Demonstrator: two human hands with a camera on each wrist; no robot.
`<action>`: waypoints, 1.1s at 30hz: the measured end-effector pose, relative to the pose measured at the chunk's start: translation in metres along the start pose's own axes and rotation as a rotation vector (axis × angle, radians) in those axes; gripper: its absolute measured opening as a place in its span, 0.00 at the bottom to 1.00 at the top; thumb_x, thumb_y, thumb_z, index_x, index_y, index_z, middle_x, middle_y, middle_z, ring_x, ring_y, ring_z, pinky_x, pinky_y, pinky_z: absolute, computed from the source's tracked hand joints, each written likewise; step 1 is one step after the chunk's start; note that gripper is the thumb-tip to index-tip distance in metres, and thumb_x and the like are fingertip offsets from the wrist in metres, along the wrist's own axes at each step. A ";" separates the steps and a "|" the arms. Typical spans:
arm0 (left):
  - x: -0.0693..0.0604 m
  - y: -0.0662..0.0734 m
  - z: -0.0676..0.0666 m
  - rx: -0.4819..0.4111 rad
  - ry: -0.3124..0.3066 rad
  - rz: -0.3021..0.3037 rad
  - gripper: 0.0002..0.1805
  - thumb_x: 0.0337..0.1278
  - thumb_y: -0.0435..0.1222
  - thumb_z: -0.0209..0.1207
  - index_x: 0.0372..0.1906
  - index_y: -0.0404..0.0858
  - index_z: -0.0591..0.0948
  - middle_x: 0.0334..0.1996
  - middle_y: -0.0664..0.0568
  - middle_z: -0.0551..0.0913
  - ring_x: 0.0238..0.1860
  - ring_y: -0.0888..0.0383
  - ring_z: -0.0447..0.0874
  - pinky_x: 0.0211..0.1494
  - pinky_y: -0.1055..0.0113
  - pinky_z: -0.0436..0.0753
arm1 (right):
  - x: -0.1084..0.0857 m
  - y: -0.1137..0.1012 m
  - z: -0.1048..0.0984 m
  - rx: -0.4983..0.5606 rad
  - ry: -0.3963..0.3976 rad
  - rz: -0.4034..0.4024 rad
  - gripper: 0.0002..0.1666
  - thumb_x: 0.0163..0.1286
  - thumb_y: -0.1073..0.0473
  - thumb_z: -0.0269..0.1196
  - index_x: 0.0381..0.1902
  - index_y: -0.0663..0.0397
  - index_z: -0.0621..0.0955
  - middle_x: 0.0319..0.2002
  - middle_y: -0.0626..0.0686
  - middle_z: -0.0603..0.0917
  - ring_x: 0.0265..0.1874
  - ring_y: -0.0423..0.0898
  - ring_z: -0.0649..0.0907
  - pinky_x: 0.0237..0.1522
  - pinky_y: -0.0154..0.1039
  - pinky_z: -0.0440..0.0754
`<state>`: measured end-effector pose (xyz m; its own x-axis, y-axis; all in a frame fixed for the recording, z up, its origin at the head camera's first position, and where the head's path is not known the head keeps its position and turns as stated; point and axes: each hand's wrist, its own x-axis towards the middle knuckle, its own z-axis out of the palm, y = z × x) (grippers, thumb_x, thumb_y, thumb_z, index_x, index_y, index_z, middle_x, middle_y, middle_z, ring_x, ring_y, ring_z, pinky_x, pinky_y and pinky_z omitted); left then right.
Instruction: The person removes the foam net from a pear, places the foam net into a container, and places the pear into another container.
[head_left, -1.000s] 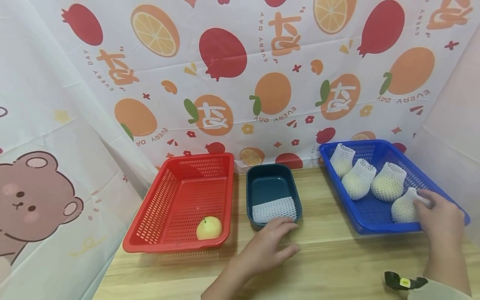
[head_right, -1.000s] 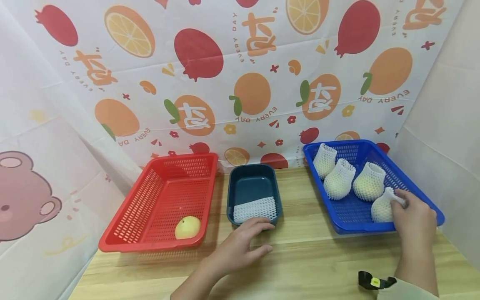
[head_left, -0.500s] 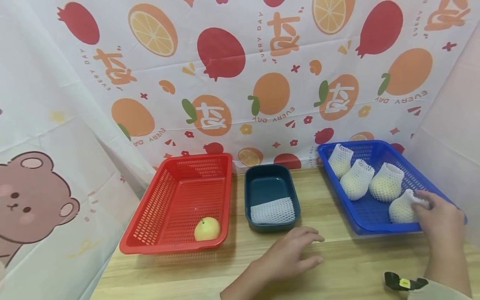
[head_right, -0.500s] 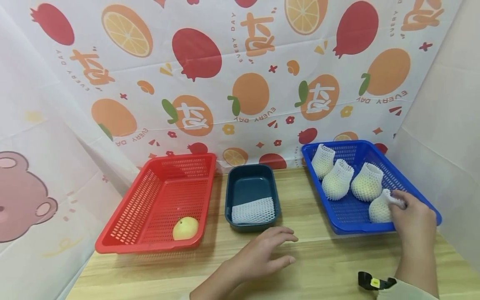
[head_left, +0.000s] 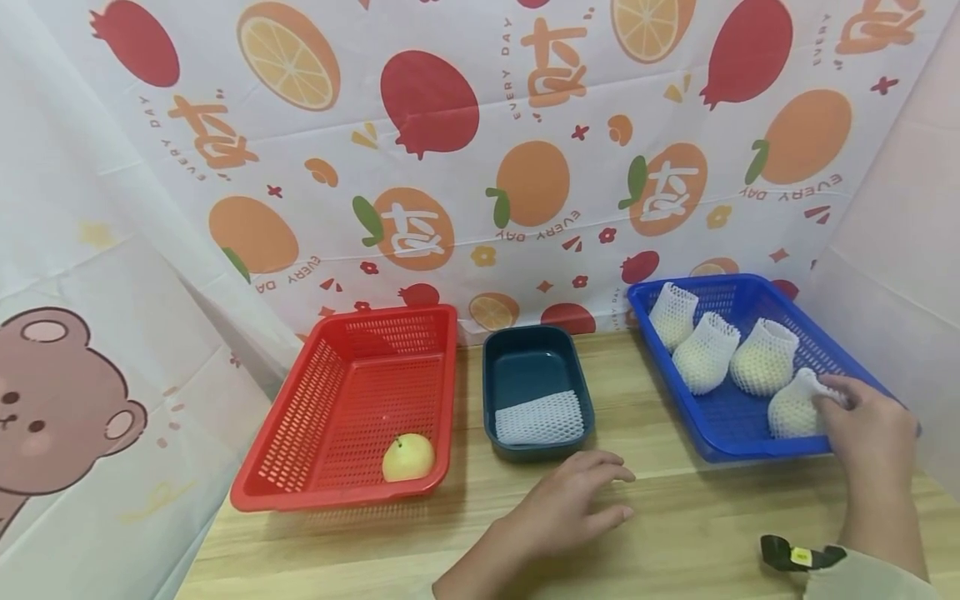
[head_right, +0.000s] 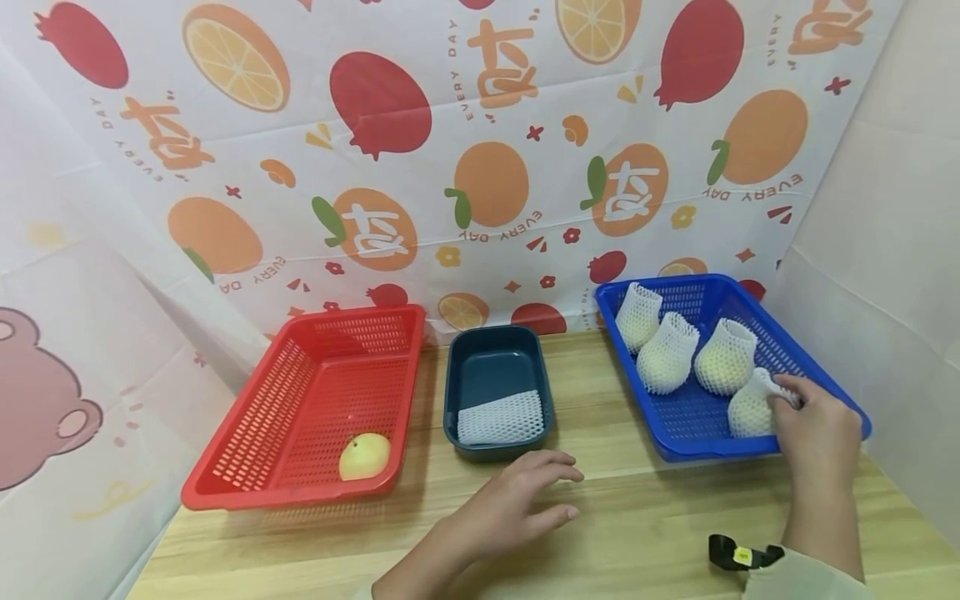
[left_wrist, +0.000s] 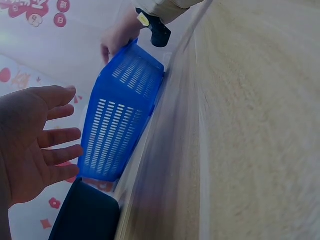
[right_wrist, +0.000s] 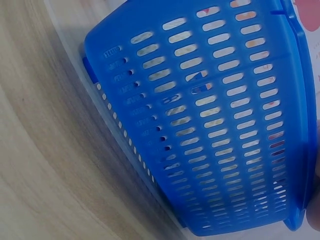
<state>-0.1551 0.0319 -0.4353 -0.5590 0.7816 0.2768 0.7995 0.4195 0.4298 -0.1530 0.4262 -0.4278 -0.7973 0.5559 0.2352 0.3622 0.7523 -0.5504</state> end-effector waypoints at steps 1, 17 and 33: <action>0.000 0.000 0.000 0.001 0.001 -0.001 0.18 0.68 0.50 0.57 0.57 0.49 0.79 0.59 0.56 0.77 0.62 0.63 0.74 0.64 0.69 0.74 | 0.000 0.000 0.000 -0.002 -0.001 -0.002 0.24 0.70 0.55 0.58 0.59 0.62 0.78 0.60 0.69 0.74 0.58 0.76 0.71 0.52 0.66 0.59; -0.001 -0.003 -0.003 -0.015 -0.024 -0.023 0.18 0.68 0.50 0.57 0.57 0.49 0.80 0.58 0.58 0.78 0.60 0.64 0.75 0.62 0.71 0.75 | -0.002 -0.016 -0.003 0.177 0.048 0.163 0.26 0.72 0.53 0.59 0.65 0.54 0.75 0.64 0.63 0.74 0.64 0.69 0.72 0.69 0.62 0.57; -0.002 -0.003 0.000 -0.033 -0.035 -0.033 0.19 0.68 0.50 0.57 0.58 0.48 0.79 0.58 0.60 0.78 0.61 0.65 0.74 0.63 0.70 0.75 | -0.027 -0.068 -0.020 0.435 0.456 -0.101 0.14 0.59 0.61 0.71 0.44 0.59 0.88 0.32 0.13 0.75 0.29 0.09 0.71 0.34 0.09 0.68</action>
<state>-0.1568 0.0291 -0.4368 -0.5761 0.7835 0.2326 0.7732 0.4301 0.4660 -0.1467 0.3671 -0.3803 -0.4970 0.6562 0.5678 -0.0098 0.6500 -0.7598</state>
